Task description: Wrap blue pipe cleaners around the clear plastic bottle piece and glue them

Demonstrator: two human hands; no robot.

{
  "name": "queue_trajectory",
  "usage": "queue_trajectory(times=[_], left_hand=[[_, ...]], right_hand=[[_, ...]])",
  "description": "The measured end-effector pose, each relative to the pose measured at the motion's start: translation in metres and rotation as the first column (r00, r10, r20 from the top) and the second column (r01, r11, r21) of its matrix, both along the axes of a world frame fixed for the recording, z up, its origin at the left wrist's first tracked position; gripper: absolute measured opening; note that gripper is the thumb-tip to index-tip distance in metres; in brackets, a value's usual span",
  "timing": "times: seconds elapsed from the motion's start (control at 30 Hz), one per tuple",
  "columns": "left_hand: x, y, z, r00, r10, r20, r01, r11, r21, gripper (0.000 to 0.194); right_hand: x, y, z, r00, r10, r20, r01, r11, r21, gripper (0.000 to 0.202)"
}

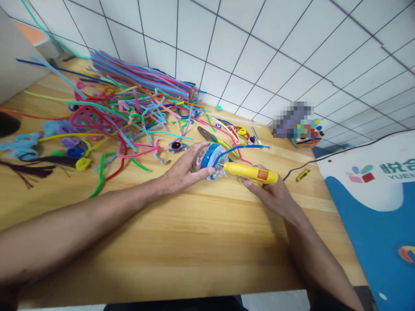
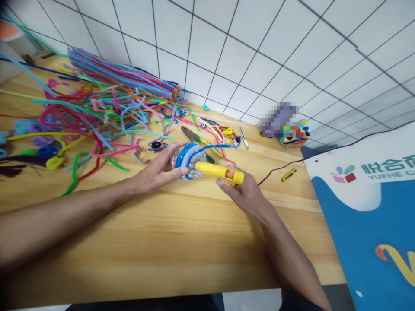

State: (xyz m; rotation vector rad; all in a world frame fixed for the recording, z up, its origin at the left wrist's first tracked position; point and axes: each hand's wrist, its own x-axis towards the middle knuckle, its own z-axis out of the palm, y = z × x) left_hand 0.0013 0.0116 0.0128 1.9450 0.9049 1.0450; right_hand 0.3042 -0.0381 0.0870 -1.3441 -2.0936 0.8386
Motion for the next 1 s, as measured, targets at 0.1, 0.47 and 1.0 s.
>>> queue_trajectory(times=[0.1,0.47,1.0], left_hand=[[-0.0002,0.0001,0.0007,1.0,-0.005,0.003,0.005,1.0,0.006,0.075],[0.0,0.0003,0.0003,1.0,-0.012,0.013,0.012,1.0,-0.001,0.077],[-0.0006,-0.0002,0.0016,1.0,-0.004,-0.003,0.004,1.0,-0.008,0.076]], right_hand=[[-0.0003,0.0002,-0.0001,1.0,0.017,0.005,-0.017,1.0,0.018,0.033],[0.0022,-0.0005,-0.0035,0.999,-0.037,-0.003,0.037,0.999,-0.007,0.033],[0.0021,-0.0004,-0.005,0.999,-0.041,-0.005,0.041,0.999,-0.011,0.031]])
